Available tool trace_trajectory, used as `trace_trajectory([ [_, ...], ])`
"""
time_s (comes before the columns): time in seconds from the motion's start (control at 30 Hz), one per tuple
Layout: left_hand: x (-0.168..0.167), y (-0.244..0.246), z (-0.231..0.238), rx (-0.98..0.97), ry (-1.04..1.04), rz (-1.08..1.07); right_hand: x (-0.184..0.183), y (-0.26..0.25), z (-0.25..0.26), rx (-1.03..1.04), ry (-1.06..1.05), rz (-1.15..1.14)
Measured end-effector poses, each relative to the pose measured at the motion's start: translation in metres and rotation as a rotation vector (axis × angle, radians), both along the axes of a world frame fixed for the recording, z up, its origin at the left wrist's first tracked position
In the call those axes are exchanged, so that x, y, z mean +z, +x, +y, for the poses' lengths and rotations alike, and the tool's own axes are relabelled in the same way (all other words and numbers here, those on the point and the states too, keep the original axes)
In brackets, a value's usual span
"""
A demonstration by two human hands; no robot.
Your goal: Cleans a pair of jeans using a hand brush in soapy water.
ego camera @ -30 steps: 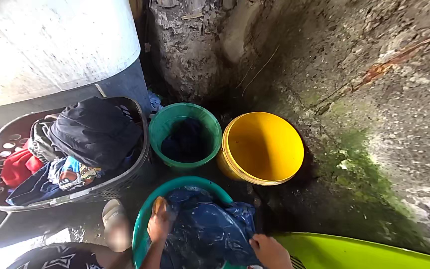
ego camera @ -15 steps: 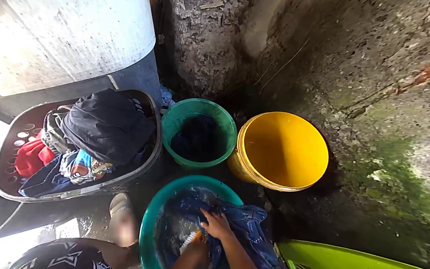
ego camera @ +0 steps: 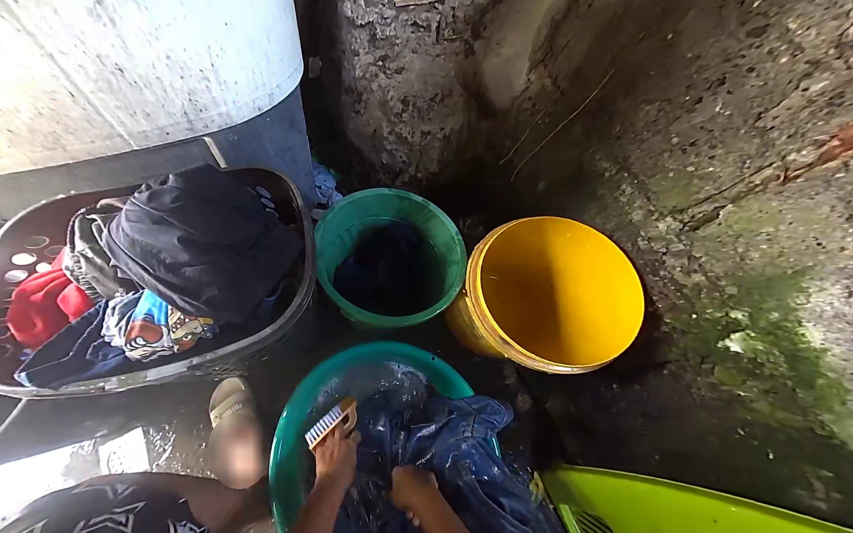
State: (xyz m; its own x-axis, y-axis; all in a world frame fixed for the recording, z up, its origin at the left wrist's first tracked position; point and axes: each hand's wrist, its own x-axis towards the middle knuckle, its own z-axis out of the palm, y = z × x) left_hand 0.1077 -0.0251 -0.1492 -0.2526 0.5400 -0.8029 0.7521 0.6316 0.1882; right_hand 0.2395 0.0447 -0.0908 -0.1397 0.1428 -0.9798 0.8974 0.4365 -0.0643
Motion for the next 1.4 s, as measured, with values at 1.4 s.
trace_trajectory([
  [1.4,0.072,0.043,0.008,-0.054,0.194,-0.678,0.101,0.135,0.06,-0.195,0.708,0.283],
])
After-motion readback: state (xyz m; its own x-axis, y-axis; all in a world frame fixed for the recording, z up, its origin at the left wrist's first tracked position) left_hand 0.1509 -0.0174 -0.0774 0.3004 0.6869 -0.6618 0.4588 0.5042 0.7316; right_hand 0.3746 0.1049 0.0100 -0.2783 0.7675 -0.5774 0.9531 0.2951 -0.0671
